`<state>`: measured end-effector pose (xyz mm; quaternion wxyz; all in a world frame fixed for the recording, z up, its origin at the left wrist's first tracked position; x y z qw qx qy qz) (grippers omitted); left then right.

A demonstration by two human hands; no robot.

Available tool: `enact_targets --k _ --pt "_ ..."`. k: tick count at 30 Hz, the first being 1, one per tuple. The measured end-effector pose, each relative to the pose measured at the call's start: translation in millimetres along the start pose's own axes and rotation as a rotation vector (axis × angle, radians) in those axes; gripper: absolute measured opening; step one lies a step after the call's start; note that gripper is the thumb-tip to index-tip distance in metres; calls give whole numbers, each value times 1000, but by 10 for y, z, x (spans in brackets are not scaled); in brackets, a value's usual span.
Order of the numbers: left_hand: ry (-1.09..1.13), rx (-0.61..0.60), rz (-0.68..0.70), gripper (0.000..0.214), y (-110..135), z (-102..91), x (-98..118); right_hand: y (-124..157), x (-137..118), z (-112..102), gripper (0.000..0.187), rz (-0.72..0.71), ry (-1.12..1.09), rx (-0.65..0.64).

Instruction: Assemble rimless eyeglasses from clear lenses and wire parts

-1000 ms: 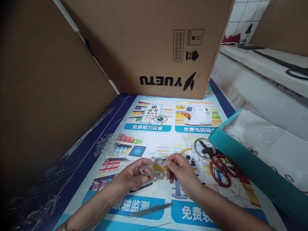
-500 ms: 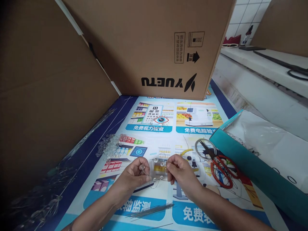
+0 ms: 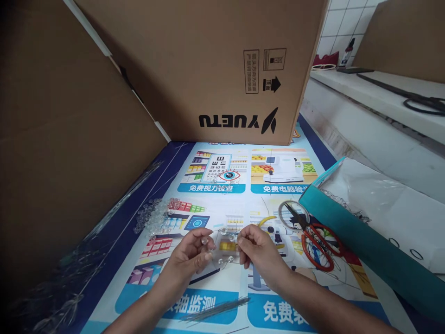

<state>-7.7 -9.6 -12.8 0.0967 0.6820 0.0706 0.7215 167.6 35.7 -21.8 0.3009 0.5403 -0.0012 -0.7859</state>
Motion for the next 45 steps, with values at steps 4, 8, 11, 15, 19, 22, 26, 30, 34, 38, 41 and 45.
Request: enact_targets --k 4,8,11,15,19,22,26,30,34,38,41,45 --pt "-121 62 51 38 10 -22 -15 -13 -2 7 15 -13 -9 -3" --pt "-324 122 101 36 42 -60 13 -14 8 7 16 -21 -13 1" --pt "-487 159 191 35 68 -82 65 -1 1 14 17 -17 0 8" --pt "-639 206 301 28 79 -93 122 20 -31 38 16 -2 7 13" --pt "-576 201 196 24 63 -103 94 24 -32 43 16 7 9 15" --pt "-464 159 104 23 42 -111 39 18 -8 20 16 11 1 14" --pt "-255 71 38 28 -6 -94 -29 11 -4 2 16 0 -2 10" --pt "-212 95 33 31 -13 -82 -36 13 -47 32 14 -9 31 2" --pt "-356 143 73 24 22 -92 -12 21 -65 46 18 -38 142 -6" --pt "-503 150 133 20 33 -84 14 71 -147 12 36 -325 562 119" --pt "-475 108 117 16 23 -52 18 157 -276 114 43 -719 1000 83" --pt "-320 43 102 15 16 -5 32 196 -340 316 35 -1000 1315 -270"
Point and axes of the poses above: each hand's wrist, its own y-axis away from the middle knuckle, its own z-axis out of the palm, x = y × z, the point moved 3 cm from there along -y, towards the middle knuckle, and after that the axes turned 14 degrees about -y, right-handed, at the moved point
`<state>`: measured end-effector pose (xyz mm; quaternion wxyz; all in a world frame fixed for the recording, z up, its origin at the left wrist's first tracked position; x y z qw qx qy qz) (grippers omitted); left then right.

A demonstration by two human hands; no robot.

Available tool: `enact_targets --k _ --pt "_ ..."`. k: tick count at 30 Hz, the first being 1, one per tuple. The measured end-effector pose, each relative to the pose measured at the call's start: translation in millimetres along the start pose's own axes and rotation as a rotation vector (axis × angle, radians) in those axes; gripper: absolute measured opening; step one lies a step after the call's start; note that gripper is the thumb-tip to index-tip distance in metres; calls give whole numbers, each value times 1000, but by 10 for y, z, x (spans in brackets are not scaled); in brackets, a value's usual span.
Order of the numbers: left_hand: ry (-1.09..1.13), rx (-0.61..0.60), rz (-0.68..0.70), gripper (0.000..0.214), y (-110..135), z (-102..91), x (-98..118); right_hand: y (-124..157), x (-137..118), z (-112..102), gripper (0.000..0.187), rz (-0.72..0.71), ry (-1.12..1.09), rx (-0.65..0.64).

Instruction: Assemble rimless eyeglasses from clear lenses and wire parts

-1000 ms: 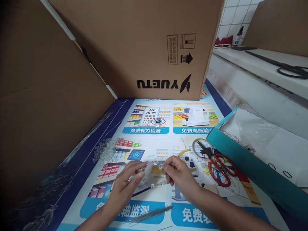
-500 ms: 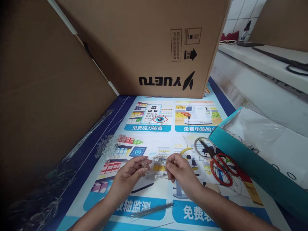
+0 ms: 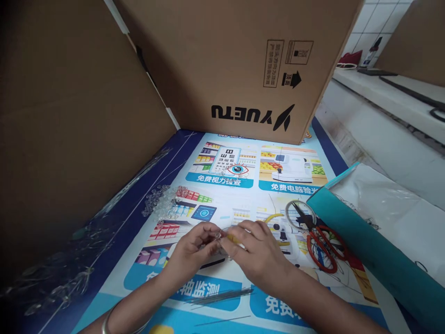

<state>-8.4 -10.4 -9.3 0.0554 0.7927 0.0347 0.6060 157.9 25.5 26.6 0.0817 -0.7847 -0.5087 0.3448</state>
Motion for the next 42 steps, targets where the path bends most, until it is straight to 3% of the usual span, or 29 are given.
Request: enact_targets --k 2,7,11,15,19,22,30,42 --pt "100 -40 -2 16 -2 12 22 -58 -2 5 28 -50 3 -38" --pt "391 -125 -27 26 9 -2 121 -163 57 -15 20 -26 -135 106" --pt "468 -149 -42 30 62 -15 226 -189 77 -8 22 11 -164 152" --pt "451 -126 -89 29 88 16 238 -167 88 -3 21 43 -106 164" --pt "405 -56 -116 22 62 36 167 -148 110 14 19 87 -186 180" --pt "411 -79 -111 22 43 39 128 -146 121 25 18 92 -240 186" --pt "456 -101 -91 25 22 34 101 -130 57 -6 9 -45 -163 132" --pt "415 -30 -139 20 36 -19 125 -53 35 34 16 -87 3 28"
Point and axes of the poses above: each hand's wrist, its own y-axis away from the middle knuckle, its own z-axis out of the palm, x = y × z, the point moved 3 cm from there along -y, towards the middle knuckle, and after that the axes turned 14 degrees about -y, right-handed, at the moved point
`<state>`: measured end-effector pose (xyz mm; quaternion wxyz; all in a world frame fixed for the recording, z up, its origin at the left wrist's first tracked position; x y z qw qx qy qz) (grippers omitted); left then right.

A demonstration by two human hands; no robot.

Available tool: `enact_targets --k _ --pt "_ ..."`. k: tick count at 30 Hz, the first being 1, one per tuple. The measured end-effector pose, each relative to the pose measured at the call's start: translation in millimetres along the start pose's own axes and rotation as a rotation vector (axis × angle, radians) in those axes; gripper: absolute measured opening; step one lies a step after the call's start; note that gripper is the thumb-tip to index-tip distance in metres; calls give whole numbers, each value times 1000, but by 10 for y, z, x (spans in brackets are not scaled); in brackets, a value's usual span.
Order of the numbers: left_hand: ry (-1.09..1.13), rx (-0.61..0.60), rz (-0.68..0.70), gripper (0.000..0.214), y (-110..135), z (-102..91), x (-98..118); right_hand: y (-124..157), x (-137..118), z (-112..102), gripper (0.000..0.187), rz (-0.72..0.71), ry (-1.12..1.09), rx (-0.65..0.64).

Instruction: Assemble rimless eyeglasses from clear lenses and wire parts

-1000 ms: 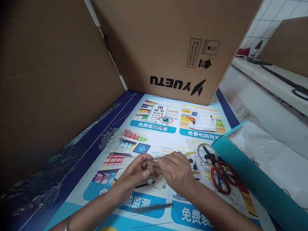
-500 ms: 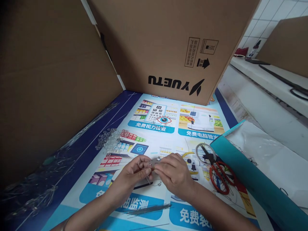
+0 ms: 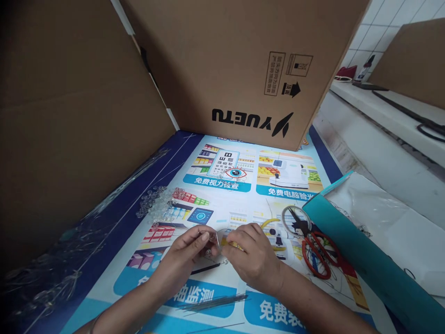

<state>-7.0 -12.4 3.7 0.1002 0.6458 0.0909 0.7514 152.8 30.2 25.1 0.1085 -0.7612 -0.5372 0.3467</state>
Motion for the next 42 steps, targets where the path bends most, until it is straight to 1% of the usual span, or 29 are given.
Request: enact_targets --k 2,6,7,8,11,12,13,17,22,26,29,31,34,36,42 --pt "28 18 -20 21 -4 -4 -11 -1 9 -10 15 -2 3 -2" --pt "62 42 -26 23 -16 -5 -43 -17 31 -28 7 69 -46 89" --pt "53 48 -24 24 -17 -4 -53 -21 28 -18 6 80 -54 89" --pt "42 49 -26 24 -16 0 -63 -25 17 1 7 73 -54 62" --pt "27 25 -59 27 -4 17 -88 -24 -36 73 14 -17 -24 -92" --pt "27 16 -69 27 0 22 -89 -19 -47 86 16 -39 -18 -121" --pt "24 9 -72 28 4 25 -85 -14 -49 90 16 -43 -16 -124" --pt "-45 21 -40 29 0 8 -61 6 -18 88 15 8 -50 -58" --pt "-144 32 -24 28 -10 -17 -80 41 -8 143 15 7 -48 -14" --pt "-256 50 12 29 -2 -31 -59 76 -6 170 21 3 -42 -6" --pt "-359 82 41 32 6 -42 -23 93 -11 161 26 4 -39 39" --pt "-407 88 56 33 11 -42 -5 91 -14 155 30 29 -33 66" --pt "-454 90 68 34 16 -33 -1 73 -11 165 31 87 -48 48" --pt "-467 84 65 34 17 -24 -18 61 -7 171 29 111 -68 46" --pt "-383 40 42 32 8 -15 -96 67 8 172 25 144 -159 130"
Point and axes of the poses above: each hand's wrist, its own y-axis away from the middle knuckle, its own z-axis out of the palm, x = y × z, the point moved 3 cm from there along -y, towards the middle knuckle, and after that the axes turned 14 degrees about -y, right-handed, at the moved point
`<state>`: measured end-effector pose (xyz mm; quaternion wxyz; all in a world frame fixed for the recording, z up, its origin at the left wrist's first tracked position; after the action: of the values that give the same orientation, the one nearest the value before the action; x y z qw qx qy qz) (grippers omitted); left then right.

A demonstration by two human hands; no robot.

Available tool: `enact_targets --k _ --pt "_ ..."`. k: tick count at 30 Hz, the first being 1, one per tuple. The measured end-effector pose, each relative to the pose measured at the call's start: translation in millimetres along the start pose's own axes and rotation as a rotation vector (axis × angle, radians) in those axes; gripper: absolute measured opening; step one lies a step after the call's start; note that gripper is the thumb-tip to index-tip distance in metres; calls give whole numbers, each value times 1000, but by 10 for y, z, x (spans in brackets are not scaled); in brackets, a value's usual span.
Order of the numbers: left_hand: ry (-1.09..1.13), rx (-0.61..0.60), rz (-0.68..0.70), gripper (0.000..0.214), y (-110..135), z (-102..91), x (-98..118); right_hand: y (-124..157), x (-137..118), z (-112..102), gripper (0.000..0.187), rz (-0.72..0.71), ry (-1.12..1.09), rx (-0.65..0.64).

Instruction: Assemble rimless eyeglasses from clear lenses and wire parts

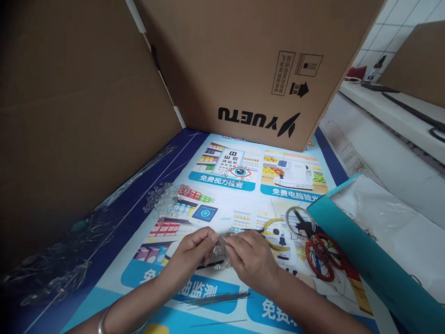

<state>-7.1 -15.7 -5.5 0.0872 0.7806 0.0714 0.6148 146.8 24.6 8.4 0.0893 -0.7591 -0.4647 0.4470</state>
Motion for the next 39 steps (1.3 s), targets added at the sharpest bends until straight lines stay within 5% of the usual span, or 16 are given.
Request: enact_targets --k 16,29,39 --pt "4 36 -34 29 -15 7 -4 7 0 6 20 156 -103 83" --pt "59 0 -59 29 -17 49 -19 35 -33 36 21 -118 214 -98" --pt "-310 99 204 22 82 5 143 -25 -15 12 14 190 -309 26"
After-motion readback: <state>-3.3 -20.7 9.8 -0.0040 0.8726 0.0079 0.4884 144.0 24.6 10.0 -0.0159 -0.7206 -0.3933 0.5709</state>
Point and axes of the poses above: each hand's wrist, its own y-axis away from the middle knuckle, its own z-axis out of the palm, x = y × z, the point moved 3 cm from there along -y, towards the middle knuckle, and after that the axes turned 14 degrees about -y, right-handed, at the moved point
